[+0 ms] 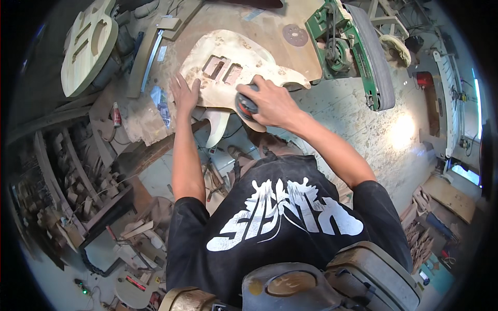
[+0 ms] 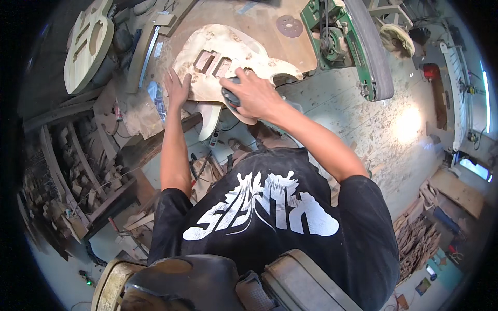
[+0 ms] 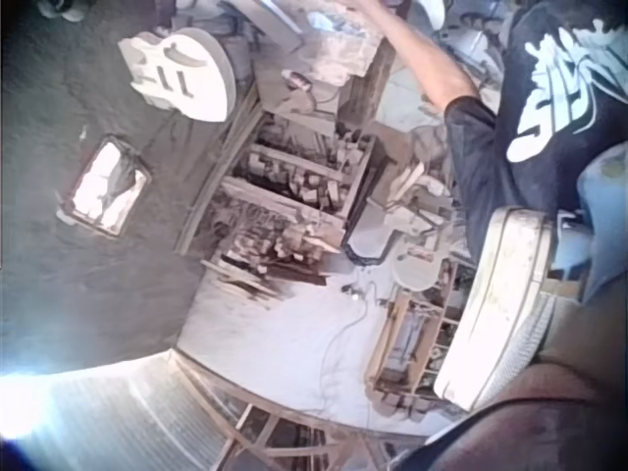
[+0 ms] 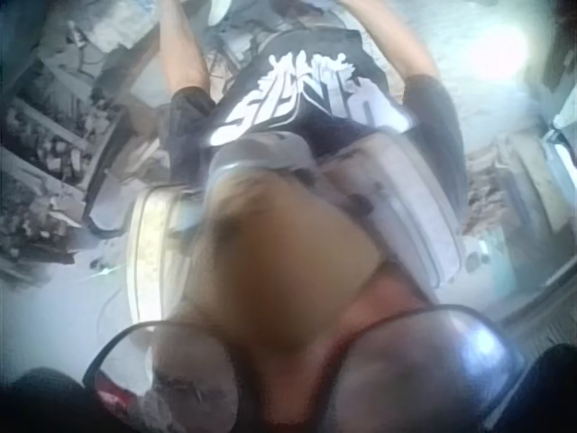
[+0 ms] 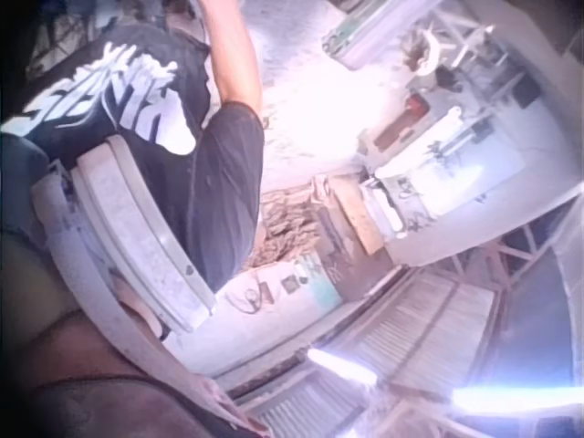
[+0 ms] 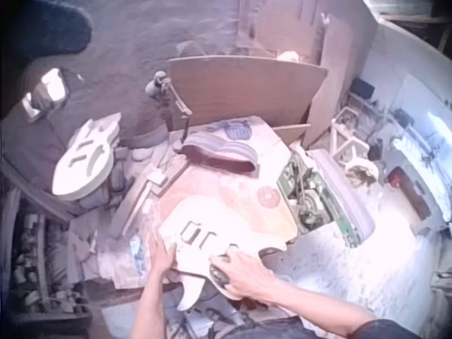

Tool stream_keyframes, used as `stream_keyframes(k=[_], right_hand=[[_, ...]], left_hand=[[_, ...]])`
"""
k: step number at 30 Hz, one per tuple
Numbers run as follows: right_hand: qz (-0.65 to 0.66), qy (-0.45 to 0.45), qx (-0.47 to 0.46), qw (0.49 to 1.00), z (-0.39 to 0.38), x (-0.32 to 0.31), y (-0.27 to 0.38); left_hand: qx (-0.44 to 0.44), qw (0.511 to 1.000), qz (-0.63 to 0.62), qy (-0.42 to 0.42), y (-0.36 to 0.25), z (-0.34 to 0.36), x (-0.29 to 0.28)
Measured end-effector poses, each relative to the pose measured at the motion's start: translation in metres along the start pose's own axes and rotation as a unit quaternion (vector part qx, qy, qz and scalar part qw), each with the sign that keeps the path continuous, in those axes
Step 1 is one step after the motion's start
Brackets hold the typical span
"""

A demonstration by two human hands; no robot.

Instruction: The person sands the surface of a wooden guitar body using a handheld orbital sander, then picks up the guitar body and checks the side edge.

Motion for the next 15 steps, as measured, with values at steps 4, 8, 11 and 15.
stream_keyframes(k=[4, 8, 11, 15], right_hand=[[-0.042, 0.043, -0.006, 0.998, 0.028, 0.005, 0.000], [-0.053, -0.047, 0.076, 0.995, 0.057, 0.000, -0.047], [-0.070, -0.044, 0.122, 0.989, 0.072, -0.020, -0.071], [-0.078, -0.035, 0.096, 0.992, 0.070, -0.020, -0.069]], left_hand=[[-0.005, 1.000, 0.005, 0.006, 0.001, 0.003, 0.002], [-0.011, 1.000, -0.001, 0.018, 0.001, 0.003, 0.003], [-0.023, 1.000, 0.014, 0.012, -0.002, 0.005, 0.002], [-0.031, 0.999, 0.004, 0.021, -0.003, 0.007, 0.002]])
Point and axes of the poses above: each hand's wrist, its own z-axis towards the middle knuckle, its own x-axis out of the palm, y = z × x, the point moved 3 cm from there along z, towards the middle knuckle, and after that the axes turned 4 degrees about -x, right-handed, at the moved point
